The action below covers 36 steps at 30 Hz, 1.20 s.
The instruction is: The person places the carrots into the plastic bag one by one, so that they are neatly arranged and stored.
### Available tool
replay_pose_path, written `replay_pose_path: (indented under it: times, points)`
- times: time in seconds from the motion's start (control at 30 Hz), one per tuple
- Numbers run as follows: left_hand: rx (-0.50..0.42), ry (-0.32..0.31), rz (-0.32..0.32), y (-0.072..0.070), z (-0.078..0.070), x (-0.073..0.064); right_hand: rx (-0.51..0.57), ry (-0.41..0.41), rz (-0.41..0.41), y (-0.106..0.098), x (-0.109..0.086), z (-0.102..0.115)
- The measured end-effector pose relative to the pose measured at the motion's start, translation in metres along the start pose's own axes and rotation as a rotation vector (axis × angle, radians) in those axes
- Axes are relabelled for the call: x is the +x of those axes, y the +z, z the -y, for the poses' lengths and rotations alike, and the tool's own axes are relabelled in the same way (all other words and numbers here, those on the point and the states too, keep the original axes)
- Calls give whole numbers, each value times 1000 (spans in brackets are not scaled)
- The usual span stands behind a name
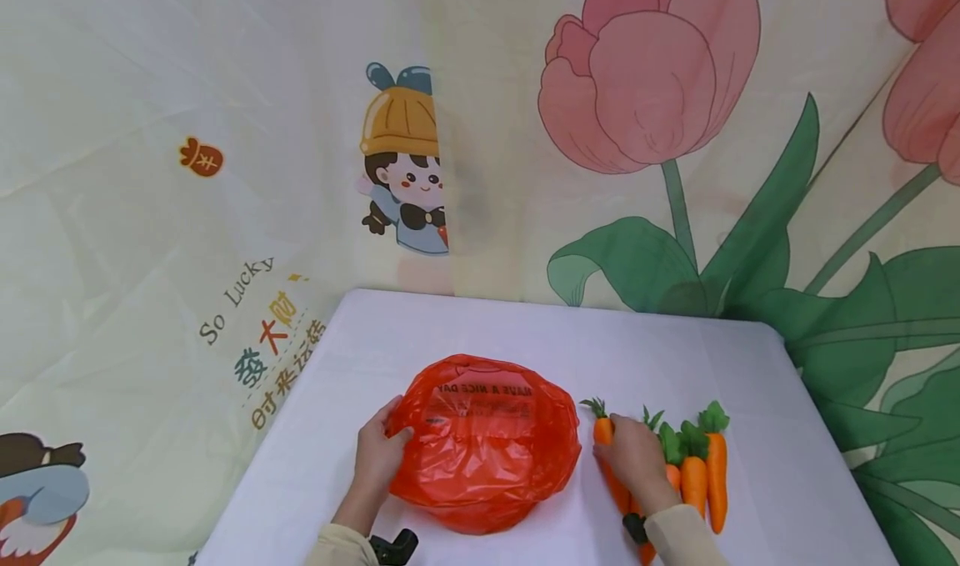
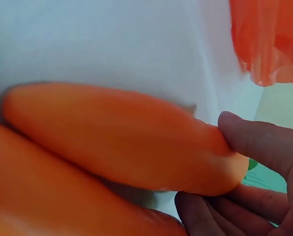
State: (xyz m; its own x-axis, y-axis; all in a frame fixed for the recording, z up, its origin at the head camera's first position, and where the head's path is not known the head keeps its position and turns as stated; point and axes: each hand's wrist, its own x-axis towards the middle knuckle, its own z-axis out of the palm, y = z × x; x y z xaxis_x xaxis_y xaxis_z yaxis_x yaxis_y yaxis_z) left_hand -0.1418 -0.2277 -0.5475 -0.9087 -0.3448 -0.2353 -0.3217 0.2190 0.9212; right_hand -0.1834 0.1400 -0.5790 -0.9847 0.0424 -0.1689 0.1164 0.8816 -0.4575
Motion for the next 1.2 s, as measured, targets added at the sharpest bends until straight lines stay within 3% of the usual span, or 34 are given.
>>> replay_pose_path:
  times: [0.2, 0.43, 0.83, 1.0, 1.2]
  points:
    - [-34, -29, 15, 1, 0, -1, 139, 18, 32, -5, -1, -1]
    - [-88, -65, 26, 2, 0, -4, 489, -29, 40, -27, -7, 7]
    - [-152, -112, 24, 5, 1, -8, 854, -86, 51, -74, -24, 48]
    - [-153, -104, 31, 6, 2, -11, 1001, -103, 85, -76, -29, 70]
    - [-157, -97, 28, 8, 1, -14, 1156, -111, 82, -57, -27, 96]
